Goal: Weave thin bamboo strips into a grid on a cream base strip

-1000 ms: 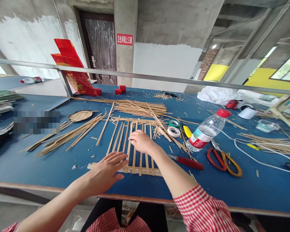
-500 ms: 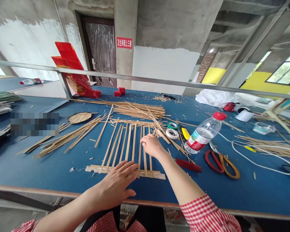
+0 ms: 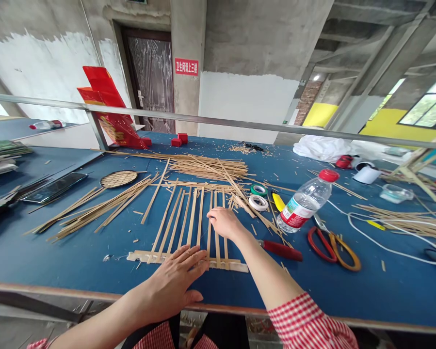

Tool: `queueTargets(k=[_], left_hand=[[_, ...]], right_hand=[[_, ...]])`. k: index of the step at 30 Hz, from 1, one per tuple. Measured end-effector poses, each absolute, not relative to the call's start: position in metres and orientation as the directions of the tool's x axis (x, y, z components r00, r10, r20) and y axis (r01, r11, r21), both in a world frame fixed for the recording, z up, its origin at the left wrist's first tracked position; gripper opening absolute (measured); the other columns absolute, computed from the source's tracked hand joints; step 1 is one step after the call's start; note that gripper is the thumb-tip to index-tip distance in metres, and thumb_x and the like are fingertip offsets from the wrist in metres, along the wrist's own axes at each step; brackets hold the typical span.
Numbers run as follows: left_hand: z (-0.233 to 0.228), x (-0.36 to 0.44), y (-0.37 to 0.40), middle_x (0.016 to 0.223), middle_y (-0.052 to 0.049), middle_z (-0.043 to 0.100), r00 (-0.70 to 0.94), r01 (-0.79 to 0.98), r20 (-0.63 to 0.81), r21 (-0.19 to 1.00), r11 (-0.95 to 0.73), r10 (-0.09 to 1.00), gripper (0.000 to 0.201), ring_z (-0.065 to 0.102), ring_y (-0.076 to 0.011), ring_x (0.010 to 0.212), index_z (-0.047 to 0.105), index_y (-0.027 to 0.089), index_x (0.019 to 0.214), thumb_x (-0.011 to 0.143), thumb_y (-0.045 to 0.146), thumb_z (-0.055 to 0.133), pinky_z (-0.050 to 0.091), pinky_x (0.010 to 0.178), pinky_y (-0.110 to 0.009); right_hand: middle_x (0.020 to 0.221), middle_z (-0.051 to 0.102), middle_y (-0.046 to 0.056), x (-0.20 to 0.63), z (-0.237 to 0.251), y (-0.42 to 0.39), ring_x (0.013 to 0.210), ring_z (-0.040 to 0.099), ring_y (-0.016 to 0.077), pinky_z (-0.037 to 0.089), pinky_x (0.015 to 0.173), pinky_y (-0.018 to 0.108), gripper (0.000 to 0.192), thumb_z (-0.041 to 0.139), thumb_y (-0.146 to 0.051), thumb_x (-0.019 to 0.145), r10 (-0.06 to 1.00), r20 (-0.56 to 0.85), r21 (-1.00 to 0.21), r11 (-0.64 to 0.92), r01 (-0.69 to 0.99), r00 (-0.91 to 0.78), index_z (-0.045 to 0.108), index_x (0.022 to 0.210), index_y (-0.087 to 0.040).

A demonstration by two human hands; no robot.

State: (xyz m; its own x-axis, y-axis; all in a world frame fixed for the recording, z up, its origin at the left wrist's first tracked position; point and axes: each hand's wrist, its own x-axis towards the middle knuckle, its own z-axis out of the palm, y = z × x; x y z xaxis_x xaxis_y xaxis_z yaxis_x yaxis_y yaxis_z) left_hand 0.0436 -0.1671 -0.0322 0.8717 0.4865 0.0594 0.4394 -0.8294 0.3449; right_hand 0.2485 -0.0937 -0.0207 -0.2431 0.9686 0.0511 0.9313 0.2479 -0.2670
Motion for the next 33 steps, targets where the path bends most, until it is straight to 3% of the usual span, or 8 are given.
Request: queueTargets(k=[33], left_hand=[[-0.027, 0.044, -0.167, 0.139, -0.004, 0.032, 0.878, 0.428, 0.056, 0.354, -0.832, 0.476, 0.055, 0.025, -0.0232, 0.128, 0.035, 0.024, 0.130, 0.081, 0.047, 0.048, 0.015, 0.107, -0.040]], right_hand=[[0.107, 0.062, 0.004, 0.236, -0.011, -0.099, 0.102, 0.053, 0.0193, 0.034, 0.093, 0.036, 0.033, 0.035, -0.017, 0.081, 0.967, 0.021, -0.247, 0.250, 0.936, -0.252, 0.060, 0.102, -0.022]])
